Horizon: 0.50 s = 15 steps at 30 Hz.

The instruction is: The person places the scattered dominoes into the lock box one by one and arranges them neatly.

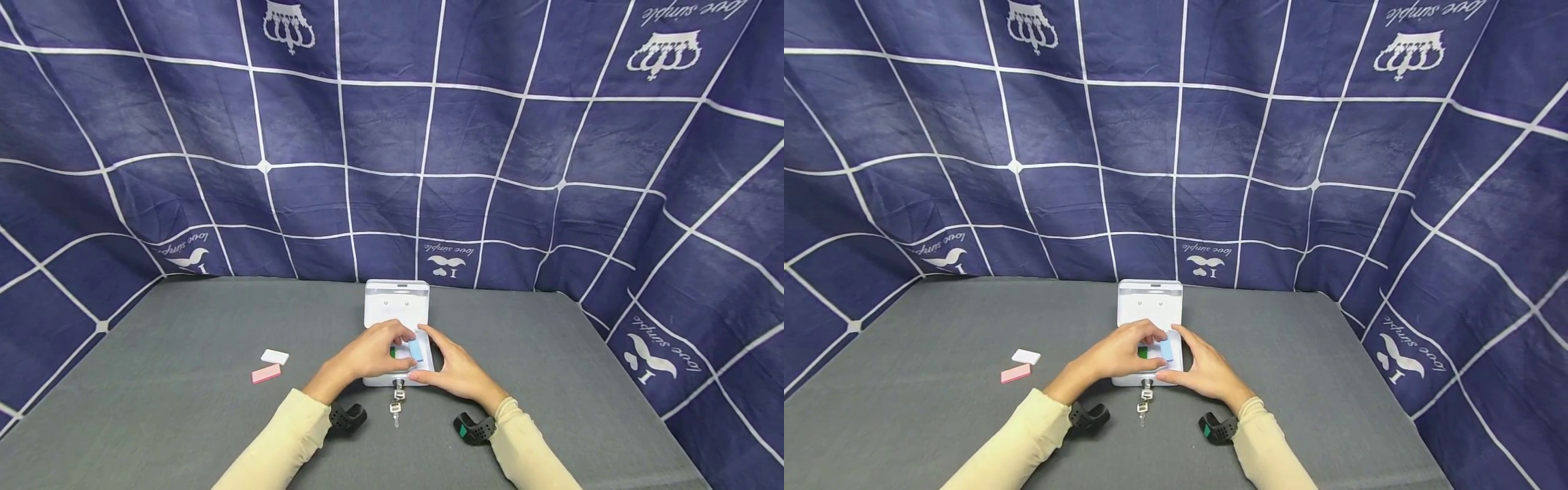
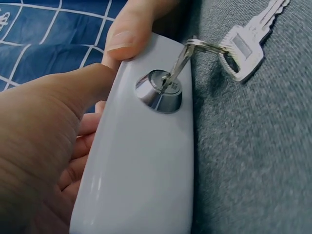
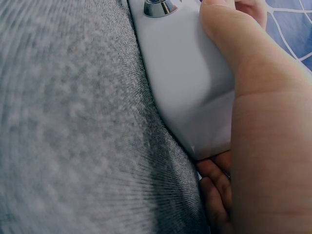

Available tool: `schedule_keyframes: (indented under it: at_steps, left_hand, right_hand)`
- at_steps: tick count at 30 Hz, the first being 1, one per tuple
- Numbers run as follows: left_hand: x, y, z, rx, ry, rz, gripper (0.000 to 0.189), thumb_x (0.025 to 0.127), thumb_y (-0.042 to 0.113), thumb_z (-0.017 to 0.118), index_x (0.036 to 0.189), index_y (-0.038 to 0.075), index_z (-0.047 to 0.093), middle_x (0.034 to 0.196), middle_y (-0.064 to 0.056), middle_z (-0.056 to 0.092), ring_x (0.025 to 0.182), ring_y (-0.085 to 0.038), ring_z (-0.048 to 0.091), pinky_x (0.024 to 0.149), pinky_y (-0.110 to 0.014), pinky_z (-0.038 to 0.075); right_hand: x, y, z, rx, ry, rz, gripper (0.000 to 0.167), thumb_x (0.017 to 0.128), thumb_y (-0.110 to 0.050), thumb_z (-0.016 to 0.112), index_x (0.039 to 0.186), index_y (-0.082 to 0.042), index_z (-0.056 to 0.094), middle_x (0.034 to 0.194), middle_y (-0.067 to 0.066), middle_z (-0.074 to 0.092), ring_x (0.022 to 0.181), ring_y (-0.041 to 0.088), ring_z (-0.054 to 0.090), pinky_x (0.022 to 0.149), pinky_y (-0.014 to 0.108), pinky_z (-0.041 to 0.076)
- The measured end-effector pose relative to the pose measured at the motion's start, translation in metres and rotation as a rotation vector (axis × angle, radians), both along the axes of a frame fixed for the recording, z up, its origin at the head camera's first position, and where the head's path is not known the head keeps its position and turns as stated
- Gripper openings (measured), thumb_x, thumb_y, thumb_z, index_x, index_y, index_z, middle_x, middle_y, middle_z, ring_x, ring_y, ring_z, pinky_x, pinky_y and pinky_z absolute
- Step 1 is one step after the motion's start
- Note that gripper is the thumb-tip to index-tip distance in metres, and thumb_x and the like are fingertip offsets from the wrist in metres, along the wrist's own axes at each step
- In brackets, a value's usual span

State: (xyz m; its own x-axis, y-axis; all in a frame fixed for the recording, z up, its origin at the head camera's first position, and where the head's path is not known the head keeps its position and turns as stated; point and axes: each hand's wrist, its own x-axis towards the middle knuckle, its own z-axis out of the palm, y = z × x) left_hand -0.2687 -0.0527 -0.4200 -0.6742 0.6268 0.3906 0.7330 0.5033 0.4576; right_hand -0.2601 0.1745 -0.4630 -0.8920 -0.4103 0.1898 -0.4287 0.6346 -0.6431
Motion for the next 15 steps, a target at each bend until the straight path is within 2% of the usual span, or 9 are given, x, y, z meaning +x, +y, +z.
schedule_keyframes:
  at_steps: [7,15]
  left_hand:
    - [0.000,0.006,0.002,-0.059,0.018,0.002,0.036,0.079,0.022,0.081,0.108,0.003,0.070,0.095,-0.006,0.067,0.087,-0.019,0.062,0.077,-0.030,0.050]
    - [-0.003,0.013,0.002,-0.160,-0.011,-0.010,0.036,0.080,0.020,0.081,0.109,0.002,0.072,0.100,-0.005,0.068,0.088,-0.017,0.060,0.079,-0.028,0.048]
  right_hand:
    - [-0.001,0.000,0.002,-0.009,0.003,0.009,0.093,0.075,-0.065,0.075,0.153,-0.033,0.035,0.149,0.000,0.044,0.133,0.019,0.043,0.107,0.047,0.036]
    - [0.000,0.000,0.000,0.001,0.017,0.005,0.092,0.076,-0.065,0.075,0.153,-0.032,0.035,0.149,0.003,0.045,0.133,0.022,0.043,0.107,0.048,0.036]
